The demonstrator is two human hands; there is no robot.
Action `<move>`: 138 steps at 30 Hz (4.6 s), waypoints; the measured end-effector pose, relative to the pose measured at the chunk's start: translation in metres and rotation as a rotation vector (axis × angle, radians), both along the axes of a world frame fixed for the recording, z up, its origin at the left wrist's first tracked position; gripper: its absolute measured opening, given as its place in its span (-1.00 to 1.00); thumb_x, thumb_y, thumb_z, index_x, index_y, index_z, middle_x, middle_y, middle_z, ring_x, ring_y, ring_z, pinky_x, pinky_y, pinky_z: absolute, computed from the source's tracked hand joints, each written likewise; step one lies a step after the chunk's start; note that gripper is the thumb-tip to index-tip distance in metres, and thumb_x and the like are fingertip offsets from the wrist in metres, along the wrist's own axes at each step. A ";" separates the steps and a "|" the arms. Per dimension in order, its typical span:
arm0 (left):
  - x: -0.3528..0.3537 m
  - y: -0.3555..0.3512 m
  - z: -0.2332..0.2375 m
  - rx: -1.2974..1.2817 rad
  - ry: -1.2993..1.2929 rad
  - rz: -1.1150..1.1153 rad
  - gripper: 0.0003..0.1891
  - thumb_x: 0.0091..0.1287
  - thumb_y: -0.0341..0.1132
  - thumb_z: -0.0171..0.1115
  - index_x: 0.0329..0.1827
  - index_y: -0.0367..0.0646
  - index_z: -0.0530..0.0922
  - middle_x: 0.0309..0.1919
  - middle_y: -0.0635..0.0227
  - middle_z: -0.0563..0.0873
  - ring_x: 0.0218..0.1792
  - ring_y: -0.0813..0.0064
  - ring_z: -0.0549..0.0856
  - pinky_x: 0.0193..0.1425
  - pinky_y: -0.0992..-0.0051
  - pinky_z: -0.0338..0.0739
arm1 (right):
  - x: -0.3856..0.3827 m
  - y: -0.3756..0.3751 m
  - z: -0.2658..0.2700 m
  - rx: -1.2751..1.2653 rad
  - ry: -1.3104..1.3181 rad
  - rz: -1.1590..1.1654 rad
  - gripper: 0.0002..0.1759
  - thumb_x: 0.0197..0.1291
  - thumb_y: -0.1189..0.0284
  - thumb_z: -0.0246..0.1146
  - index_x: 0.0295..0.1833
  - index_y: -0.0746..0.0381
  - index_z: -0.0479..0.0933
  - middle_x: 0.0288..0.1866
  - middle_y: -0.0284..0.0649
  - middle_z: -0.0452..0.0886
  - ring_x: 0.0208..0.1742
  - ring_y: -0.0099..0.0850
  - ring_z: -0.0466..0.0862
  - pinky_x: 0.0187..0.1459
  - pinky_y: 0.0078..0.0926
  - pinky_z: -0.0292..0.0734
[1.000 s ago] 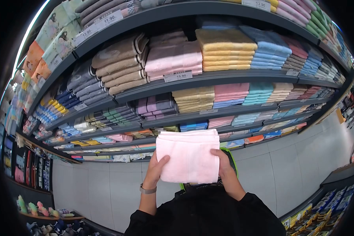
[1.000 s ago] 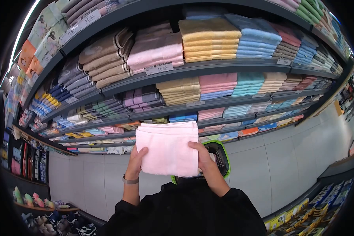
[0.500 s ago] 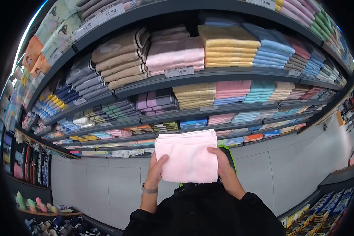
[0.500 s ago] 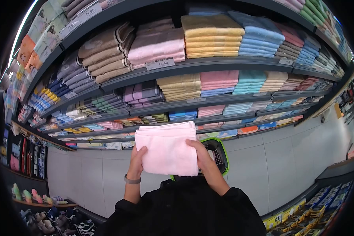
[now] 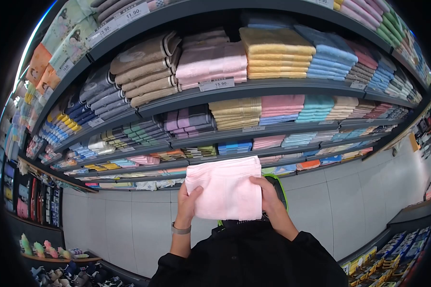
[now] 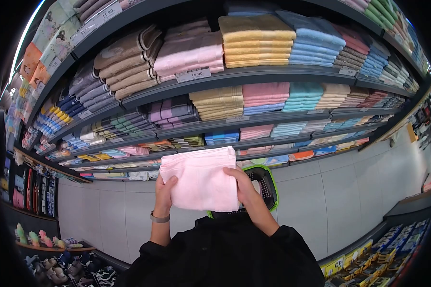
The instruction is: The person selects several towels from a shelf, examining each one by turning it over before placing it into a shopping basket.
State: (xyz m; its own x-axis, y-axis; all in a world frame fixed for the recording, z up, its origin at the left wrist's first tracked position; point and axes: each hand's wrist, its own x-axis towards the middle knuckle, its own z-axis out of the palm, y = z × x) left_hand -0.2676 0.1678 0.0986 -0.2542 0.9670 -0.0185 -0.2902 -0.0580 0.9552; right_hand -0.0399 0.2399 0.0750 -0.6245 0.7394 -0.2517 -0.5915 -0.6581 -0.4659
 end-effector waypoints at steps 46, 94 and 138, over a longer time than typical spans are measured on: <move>-0.003 -0.005 0.039 0.193 0.361 -0.271 -0.18 0.14 -0.30 0.28 0.42 -0.16 0.00 0.27 0.15 0.31 0.30 0.36 0.29 0.32 0.43 0.17 | 0.003 0.004 0.025 -0.033 -0.103 -0.134 -0.54 0.14 0.35 0.19 0.11 0.38 0.37 -0.06 -0.08 0.56 -0.05 -0.37 0.61 -0.02 -0.43 0.53; 0.087 -0.023 -0.019 -0.091 0.226 -0.208 -0.59 0.15 -0.58 0.07 0.08 -0.14 0.29 -0.06 0.38 0.40 -0.03 0.60 0.43 0.04 0.60 0.32 | 0.080 0.017 -0.024 0.057 -0.067 -0.232 -0.25 0.19 0.35 0.10 0.44 0.23 -0.04 0.40 -0.15 0.15 0.38 -0.31 0.21 0.33 -0.35 0.14; 0.221 0.069 -0.719 -0.813 -0.258 -0.122 -0.61 0.10 -0.51 0.24 0.04 -0.22 0.50 -0.20 0.34 0.66 -0.23 0.52 0.62 -0.10 0.53 0.52 | 0.444 -0.252 -0.508 -0.732 -1.242 -0.171 -0.62 0.23 0.42 0.00 0.10 0.42 0.34 -0.16 0.02 0.61 -0.19 -0.29 0.64 -0.17 -0.44 0.57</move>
State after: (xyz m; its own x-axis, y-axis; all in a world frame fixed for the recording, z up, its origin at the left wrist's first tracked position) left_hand -0.0461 0.2369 -0.6199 -0.0422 0.6484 -0.7601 -0.4640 0.6611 0.5896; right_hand 0.4043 -0.0120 -0.4329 0.3546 0.2518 -0.9005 -0.1585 -0.9329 -0.3233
